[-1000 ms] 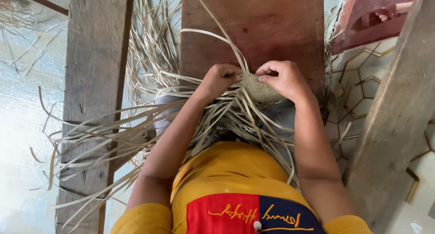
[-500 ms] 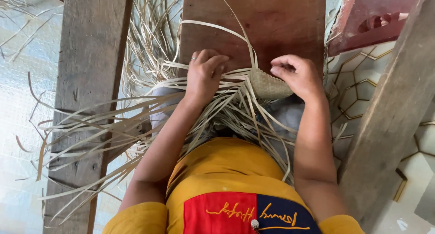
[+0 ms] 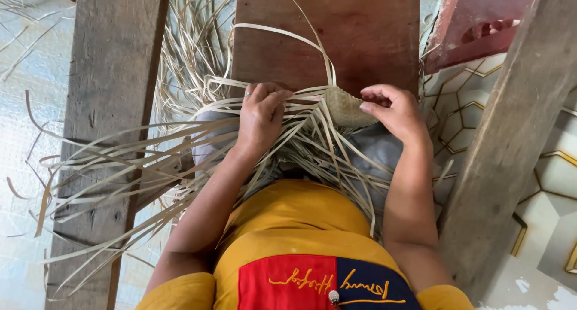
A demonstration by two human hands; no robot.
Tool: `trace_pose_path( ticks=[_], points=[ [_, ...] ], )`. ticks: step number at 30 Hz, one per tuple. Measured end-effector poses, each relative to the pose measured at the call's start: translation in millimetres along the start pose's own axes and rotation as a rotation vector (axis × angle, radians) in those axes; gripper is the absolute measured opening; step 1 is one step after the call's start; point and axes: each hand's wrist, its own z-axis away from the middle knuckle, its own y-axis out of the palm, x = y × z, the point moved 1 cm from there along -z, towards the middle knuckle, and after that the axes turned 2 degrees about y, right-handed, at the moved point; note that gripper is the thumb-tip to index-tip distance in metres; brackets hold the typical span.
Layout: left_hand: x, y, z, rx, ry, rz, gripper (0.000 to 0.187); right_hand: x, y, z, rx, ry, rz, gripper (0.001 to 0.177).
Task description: Weaving thin bamboo strips together to create a flat mat or component.
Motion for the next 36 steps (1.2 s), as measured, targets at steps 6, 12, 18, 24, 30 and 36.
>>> trace_pose_path(
  ticks=[6, 12, 18, 24, 30, 36],
  points=[
    [-8.0, -5.1, 17.2, 0.026, 0.057, -0.04, 0.023, -0.2, 10.0, -0.1, 0.032, 0.01, 0.258, 0.027],
    [-16.7, -1.1, 14.2, 0.049, 0.046, 0.004, 0.023, -17.0, -6.1, 5.2, 0.064, 0.056, 0.126, 0.019],
    [-35.9, 7.7, 10.1, 0.063, 0.23, 0.007, 0.035, 19.4, -21.1, 9.6, 0.115, -0.035, -0.259, 0.013],
    [-34.3, 12.4, 7.6, 0.048, 0.222, -0.103, 0.027, -6.3, -25.0, -11.6, 0.008, -0.04, 0.052, 0.014],
    [-24.8, 41.5, -15.9, 0.017, 0.18, 0.028, 0.016, -32.5, -15.4, -28.2, -0.1, -0.004, 0.142, 0.02],
    [-6.9, 64.1, -26.5, 0.235, -0.113, 0.037, 0.012, -27.2, -15.5, -25.9, -0.117, -0.141, 0.058, 0.017]
  ],
)
